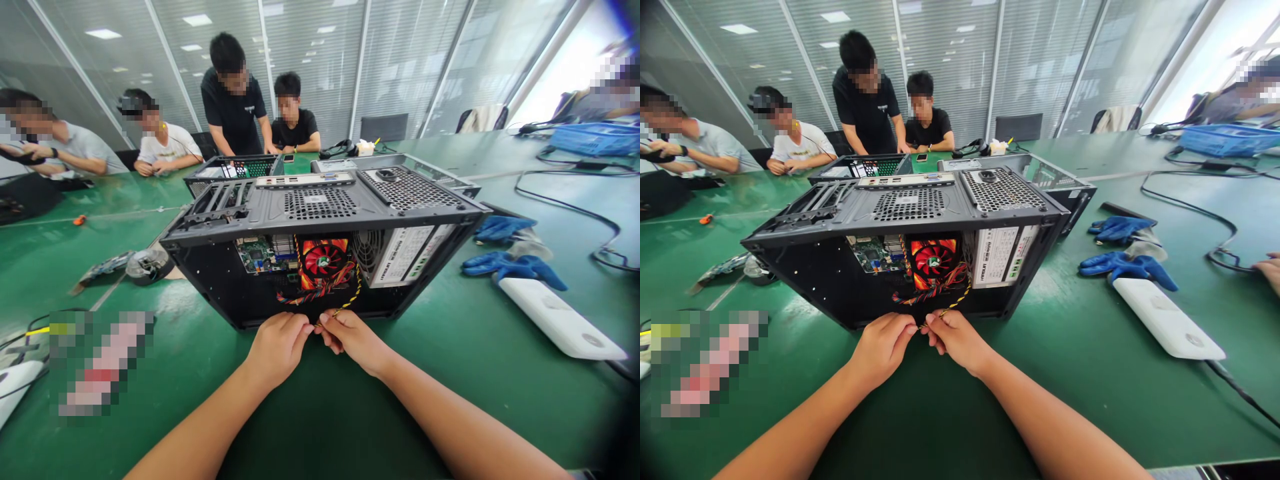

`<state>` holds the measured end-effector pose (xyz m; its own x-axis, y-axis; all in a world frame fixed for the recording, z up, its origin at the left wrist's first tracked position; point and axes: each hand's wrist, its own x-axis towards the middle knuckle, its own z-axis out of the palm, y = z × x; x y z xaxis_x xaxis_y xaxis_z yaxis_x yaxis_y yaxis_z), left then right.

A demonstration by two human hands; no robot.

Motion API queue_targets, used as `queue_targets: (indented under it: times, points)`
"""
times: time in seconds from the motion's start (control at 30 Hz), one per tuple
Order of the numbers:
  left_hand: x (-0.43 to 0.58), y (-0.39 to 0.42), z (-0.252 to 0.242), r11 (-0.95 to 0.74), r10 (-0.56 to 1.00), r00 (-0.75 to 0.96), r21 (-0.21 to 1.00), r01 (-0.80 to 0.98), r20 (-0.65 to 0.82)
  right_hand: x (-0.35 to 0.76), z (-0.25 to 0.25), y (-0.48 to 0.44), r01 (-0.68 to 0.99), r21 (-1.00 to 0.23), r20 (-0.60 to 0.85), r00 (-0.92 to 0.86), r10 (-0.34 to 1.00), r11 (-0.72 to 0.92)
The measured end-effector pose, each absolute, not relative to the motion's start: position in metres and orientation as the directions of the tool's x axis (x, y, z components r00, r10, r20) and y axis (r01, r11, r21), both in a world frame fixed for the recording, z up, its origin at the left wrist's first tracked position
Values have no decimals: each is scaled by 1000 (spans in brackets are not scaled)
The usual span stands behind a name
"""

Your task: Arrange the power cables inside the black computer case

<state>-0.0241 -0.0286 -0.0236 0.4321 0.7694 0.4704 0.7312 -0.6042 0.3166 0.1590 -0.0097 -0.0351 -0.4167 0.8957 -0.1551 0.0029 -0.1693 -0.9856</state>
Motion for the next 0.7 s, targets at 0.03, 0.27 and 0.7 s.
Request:
queue_targets:
  times: [0.03,0.27,0.7]
  points:
    - [-24,-29,-23,-590,786,423,342,731,451,159,-35,-10,5,-987,-148,-418,897,-160]
    - [-19,-28,-17,-468,881,328,522,713,341,157,-33,-12,44,-991,-130,-408,904,-123]
    - [-21,-30,-22,-555,811,353,427,714,466,160,-35,-11,56,-992,-126,-446,886,-113]
